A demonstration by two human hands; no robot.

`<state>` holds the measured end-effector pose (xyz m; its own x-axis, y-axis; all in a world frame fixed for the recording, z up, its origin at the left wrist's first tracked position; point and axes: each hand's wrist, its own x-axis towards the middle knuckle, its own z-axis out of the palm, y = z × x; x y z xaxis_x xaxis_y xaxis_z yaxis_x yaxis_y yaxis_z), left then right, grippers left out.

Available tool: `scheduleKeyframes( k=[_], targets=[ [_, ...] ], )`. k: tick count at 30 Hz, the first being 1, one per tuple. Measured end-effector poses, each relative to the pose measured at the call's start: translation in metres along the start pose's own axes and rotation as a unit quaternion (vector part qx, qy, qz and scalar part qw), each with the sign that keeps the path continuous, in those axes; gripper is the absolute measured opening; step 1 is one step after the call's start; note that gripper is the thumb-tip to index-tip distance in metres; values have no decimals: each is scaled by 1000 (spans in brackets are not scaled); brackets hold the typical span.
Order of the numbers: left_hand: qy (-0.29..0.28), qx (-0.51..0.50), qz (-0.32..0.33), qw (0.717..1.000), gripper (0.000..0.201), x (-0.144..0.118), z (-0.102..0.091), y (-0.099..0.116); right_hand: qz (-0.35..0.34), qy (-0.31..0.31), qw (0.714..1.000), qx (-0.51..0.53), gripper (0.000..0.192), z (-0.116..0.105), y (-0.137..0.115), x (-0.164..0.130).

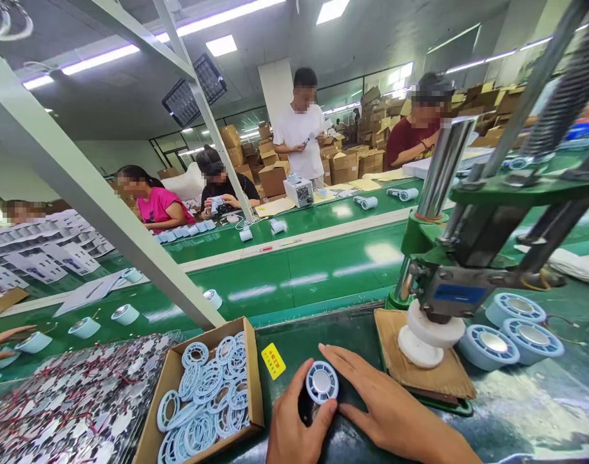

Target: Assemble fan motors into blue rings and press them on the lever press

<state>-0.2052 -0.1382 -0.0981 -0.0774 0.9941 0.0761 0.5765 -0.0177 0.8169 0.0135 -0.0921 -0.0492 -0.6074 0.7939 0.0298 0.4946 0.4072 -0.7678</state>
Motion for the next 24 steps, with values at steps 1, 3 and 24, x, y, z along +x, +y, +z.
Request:
scheduleKeyframes(
  k=[1,3,24],
  targets=[
    [8,-4,-9,1000,62,3,-1,7,-4,11,1000,-17,71,-12,-6,-7],
    [24,-28,-18,999,60,11,3,24,-39,63,996,-56,57,-44,-25,-24],
    [-41,-129,121,983,53,74,125,137,-96,570,808,-117,34,-336,-131,-7]
  ],
)
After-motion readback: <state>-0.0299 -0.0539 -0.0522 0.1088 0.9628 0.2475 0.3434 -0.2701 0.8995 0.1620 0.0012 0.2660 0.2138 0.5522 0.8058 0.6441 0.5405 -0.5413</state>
